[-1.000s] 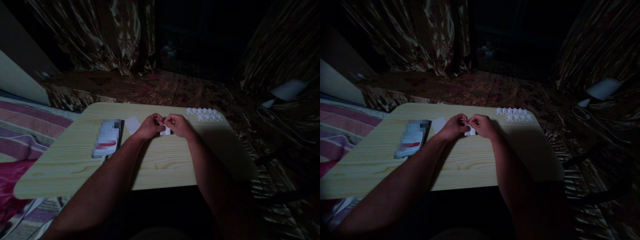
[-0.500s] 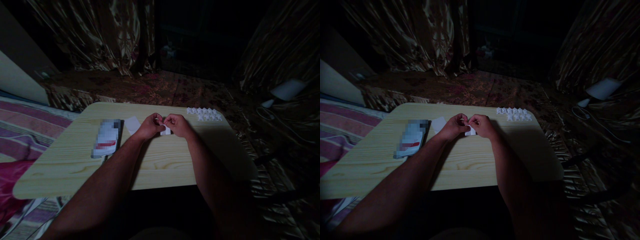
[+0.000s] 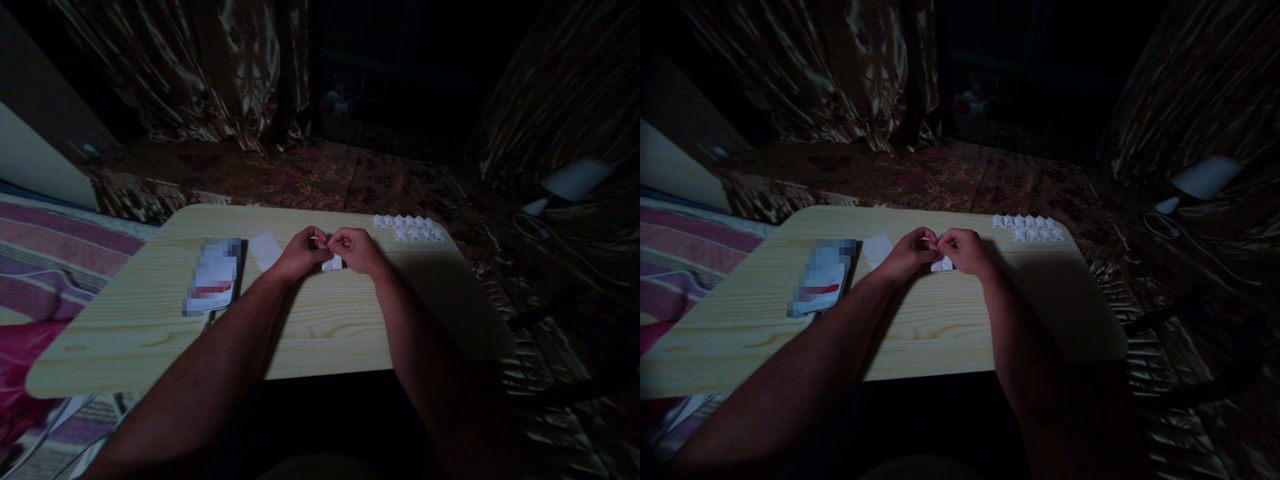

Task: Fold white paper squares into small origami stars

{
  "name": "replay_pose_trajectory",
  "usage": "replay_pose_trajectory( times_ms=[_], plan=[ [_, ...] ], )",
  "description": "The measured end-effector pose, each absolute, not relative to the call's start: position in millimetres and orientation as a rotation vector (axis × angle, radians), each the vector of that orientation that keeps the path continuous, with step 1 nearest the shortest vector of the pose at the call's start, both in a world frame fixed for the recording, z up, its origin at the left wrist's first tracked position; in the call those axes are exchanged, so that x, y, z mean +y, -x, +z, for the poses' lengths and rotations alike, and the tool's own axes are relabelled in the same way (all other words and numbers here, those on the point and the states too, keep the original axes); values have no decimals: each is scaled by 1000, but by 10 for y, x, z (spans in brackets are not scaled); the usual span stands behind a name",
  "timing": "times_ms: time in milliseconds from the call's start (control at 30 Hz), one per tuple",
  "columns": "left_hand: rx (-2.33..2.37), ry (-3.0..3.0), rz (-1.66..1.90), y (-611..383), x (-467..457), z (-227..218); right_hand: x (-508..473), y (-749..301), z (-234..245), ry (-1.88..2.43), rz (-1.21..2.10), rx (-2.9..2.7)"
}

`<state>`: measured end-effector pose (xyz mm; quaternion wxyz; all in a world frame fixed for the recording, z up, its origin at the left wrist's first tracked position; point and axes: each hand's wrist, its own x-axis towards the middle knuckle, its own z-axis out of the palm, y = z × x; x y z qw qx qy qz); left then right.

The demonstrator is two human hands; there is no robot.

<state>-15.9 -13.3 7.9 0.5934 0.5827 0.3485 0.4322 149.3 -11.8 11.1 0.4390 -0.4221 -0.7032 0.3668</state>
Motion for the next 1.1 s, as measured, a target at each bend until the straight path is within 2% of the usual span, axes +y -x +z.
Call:
replay_pose_trajectory(
  times_ms=[1100],
  plan=[
    [805, -1289, 1085, 83, -142, 59, -135, -1462, 127, 1076, 825, -1688]
  ],
)
